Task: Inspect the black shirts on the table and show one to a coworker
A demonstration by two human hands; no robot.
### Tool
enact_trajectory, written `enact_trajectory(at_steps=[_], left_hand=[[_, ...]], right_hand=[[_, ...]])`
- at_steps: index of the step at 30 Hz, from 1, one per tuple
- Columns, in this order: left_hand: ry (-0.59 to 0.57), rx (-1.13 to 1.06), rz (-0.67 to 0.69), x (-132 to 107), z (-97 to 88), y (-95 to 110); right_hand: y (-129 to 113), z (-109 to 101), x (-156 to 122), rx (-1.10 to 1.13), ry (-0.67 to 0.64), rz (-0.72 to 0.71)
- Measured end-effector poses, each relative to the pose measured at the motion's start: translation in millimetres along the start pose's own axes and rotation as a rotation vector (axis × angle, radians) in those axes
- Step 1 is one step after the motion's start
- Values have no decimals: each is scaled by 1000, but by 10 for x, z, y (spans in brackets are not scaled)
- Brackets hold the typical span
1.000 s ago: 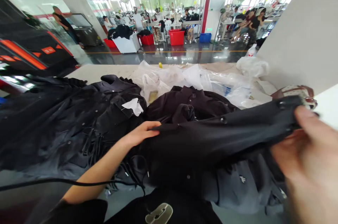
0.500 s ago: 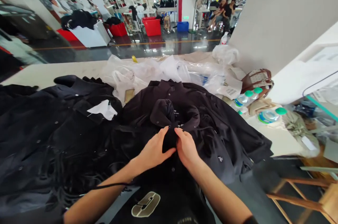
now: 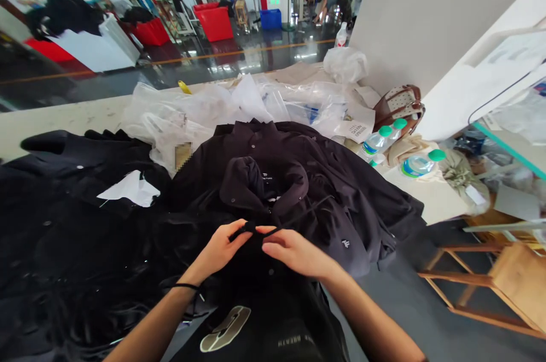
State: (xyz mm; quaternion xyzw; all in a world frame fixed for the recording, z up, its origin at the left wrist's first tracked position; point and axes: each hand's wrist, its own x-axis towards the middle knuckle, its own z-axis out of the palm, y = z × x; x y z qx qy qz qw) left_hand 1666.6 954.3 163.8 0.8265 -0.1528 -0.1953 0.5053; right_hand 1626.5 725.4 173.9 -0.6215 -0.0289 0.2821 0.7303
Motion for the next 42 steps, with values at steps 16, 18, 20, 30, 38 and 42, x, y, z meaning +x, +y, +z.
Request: enact_trajectory(at_steps=[16, 18, 20, 30, 38, 42], left_hand=[[-75, -38, -82, -141, -360, 434], [-91, 7, -71, -160, -405, 425], [-87, 67, -56, -175, -443, 424], [-60, 165, 112, 75, -331, 608], [31, -129, 106, 313, -233, 478], [-15, -286, 83, 419, -194, 501]], right_hand=[[131, -1351, 968, 313, 404, 18], [11, -1219, 855, 344, 380, -51], [-145, -1064, 736, 326, 359, -123], [-208, -335, 764, 44, 419, -364], [-37, -337, 795, 246, 531, -289], [-35, -431, 822, 296, 540, -294]])
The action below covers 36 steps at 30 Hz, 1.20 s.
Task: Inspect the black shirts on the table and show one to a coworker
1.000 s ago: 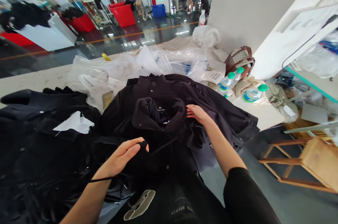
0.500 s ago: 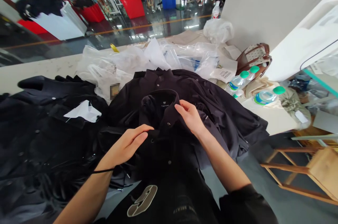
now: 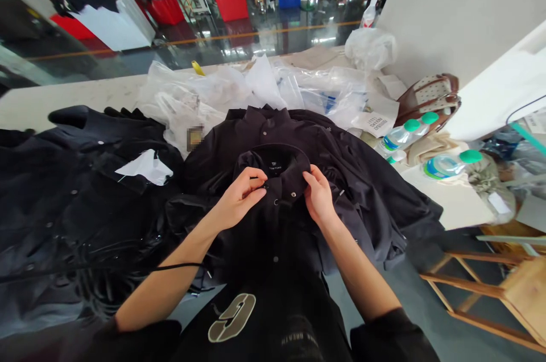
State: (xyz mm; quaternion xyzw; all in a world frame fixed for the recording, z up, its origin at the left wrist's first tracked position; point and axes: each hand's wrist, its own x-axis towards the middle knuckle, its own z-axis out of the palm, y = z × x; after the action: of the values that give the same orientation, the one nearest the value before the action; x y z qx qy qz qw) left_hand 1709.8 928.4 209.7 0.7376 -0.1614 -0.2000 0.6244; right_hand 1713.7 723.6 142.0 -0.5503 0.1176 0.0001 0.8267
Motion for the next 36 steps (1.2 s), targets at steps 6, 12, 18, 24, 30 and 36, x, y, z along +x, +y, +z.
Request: enact_trajectory(at_steps=[6, 12, 18, 24, 30, 36], left_hand=[[-49, -143, -50, 145, 43, 1], [-67, -348, -199, 477, -22, -99], [-37, -524, -427, 682, -15, -395], [-21, -380, -372, 686, 18, -648], [375, 469, 36, 263, -423, -605], [660, 894, -384, 213, -2217, -668]], right_hand=[[-19, -135, -22, -504, 212, -431], [-128, -127, -309, -1107, -374, -1120], [189, -244, -130, -1471, -601, -1262], [214, -136, 153, -1317, -619, -1499], [123, -46, 242, -1178, -745, -1170], [355, -240, 324, -1148, -545, -884]])
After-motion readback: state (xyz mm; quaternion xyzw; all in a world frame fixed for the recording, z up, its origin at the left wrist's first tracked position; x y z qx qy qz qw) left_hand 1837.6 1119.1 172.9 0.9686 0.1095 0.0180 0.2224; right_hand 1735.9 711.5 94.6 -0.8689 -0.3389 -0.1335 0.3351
